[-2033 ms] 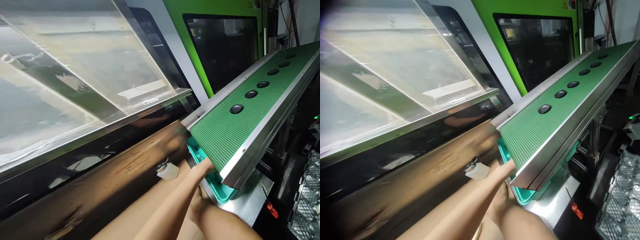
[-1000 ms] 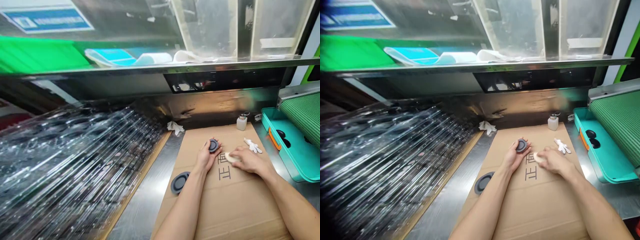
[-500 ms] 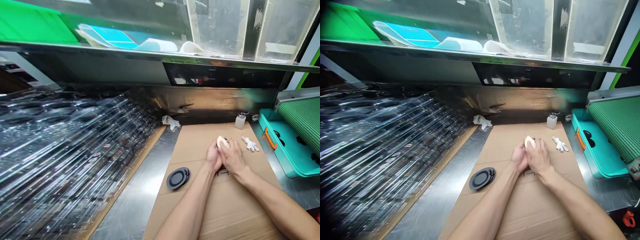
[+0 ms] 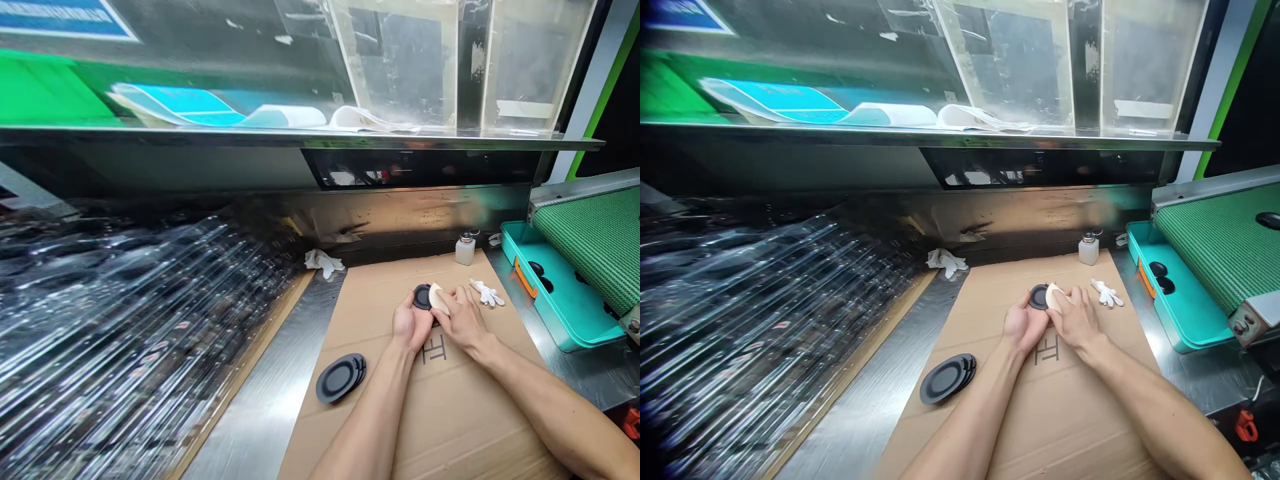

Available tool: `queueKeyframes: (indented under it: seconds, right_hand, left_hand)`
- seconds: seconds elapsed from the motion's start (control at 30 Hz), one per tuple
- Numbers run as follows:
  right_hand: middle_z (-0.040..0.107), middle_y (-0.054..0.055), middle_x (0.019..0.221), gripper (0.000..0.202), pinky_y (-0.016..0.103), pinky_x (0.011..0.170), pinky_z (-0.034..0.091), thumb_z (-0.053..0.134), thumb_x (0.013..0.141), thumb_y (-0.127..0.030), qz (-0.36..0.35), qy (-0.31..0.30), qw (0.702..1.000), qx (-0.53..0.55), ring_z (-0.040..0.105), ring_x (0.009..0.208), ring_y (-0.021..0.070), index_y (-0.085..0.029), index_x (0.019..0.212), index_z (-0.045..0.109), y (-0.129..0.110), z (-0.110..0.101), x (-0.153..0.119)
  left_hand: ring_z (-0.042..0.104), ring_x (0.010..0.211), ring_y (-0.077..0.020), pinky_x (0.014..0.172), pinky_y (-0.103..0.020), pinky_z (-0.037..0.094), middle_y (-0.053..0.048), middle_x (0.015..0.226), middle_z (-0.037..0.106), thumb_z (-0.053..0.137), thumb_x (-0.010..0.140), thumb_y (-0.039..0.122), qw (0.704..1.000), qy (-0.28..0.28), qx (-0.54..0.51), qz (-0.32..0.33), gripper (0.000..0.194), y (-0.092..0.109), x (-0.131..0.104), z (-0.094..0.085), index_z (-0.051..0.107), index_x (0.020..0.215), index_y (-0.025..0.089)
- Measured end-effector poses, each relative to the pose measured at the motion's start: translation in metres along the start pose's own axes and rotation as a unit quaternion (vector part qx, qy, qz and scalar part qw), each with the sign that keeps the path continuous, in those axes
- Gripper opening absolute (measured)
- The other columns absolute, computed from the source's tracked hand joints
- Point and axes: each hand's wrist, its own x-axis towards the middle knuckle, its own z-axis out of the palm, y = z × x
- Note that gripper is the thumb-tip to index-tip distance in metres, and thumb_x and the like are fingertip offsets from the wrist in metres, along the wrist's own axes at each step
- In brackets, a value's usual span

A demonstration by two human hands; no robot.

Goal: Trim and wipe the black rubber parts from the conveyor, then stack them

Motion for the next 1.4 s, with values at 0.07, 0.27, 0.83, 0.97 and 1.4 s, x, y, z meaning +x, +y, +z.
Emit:
queueKeyframes:
  seconds: [0.07,0.27,0.83,0.97,1.4]
  right_hand:
    - [0.057,0.011,0.114,0.052,0.038,0.094,0.046,0.066,0.088,-0.035,0.047,0.025,0.995,0.087,0.054,0.107,0.0246,-0.019,0.136,0.055,0.003,0.0,0.001]
    - [0.067,0.003,0.103,0.039,0.032,0.084,0.049,0.078,0.07,-0.033,0.105,-0.044,0.962,0.247,0.061,0.096,0.0209,-0.021,0.105,0.067,-0.004,-0.006,0.002]
    - [0.073,0.008,0.095,0.038,0.031,0.072,0.046,0.046,0.1,-0.038,0.081,-0.053,0.994,0.047,0.067,0.083,0.0249,-0.025,0.133,0.058,-0.025,-0.009,-0.004]
    - [0.073,0.01,0.098,0.046,0.034,0.076,0.047,0.034,0.104,-0.042,0.182,-0.03,0.982,-0.041,0.069,0.086,0.026,-0.026,0.146,0.047,-0.03,-0.013,0.007]
    - [0.074,0.009,0.098,0.049,0.034,0.077,0.045,0.04,0.102,-0.048,0.189,-0.063,0.978,-0.06,0.069,0.087,0.0261,-0.032,0.147,0.044,-0.016,-0.011,0.013]
  left_hand:
    - [0.069,0.103,-0.0235,0.097,-0.043,0.054,-0.016,0.106,0.072,0.034,0.099,0.025,1.0,0.008,-0.01,0.007,0.035,0.004,0.0,-0.001,0.066,0.099,0.011]
    - [0.067,0.106,-0.0329,0.093,-0.055,0.054,-0.02,0.11,0.07,0.041,0.085,0.026,0.998,-0.022,0.03,-0.05,0.042,0.001,-0.007,0.004,0.067,0.114,0.008]
    - [0.067,0.11,-0.0278,0.098,-0.052,0.052,-0.017,0.126,0.066,0.038,0.101,0.036,0.995,-0.018,0.065,-0.076,0.034,-0.011,-0.011,0.01,0.058,0.12,0.018]
    - [0.059,0.126,-0.0257,0.11,-0.044,0.045,-0.016,0.136,0.062,0.037,0.101,0.032,0.998,-0.052,0.029,-0.033,0.04,-0.022,-0.009,0.01,0.059,0.129,0.013]
    - [0.058,0.128,-0.0275,0.113,-0.047,0.043,-0.015,0.131,0.066,0.038,0.102,0.036,0.995,-0.052,0.013,-0.079,0.042,-0.027,-0.008,0.006,0.063,0.126,0.012]
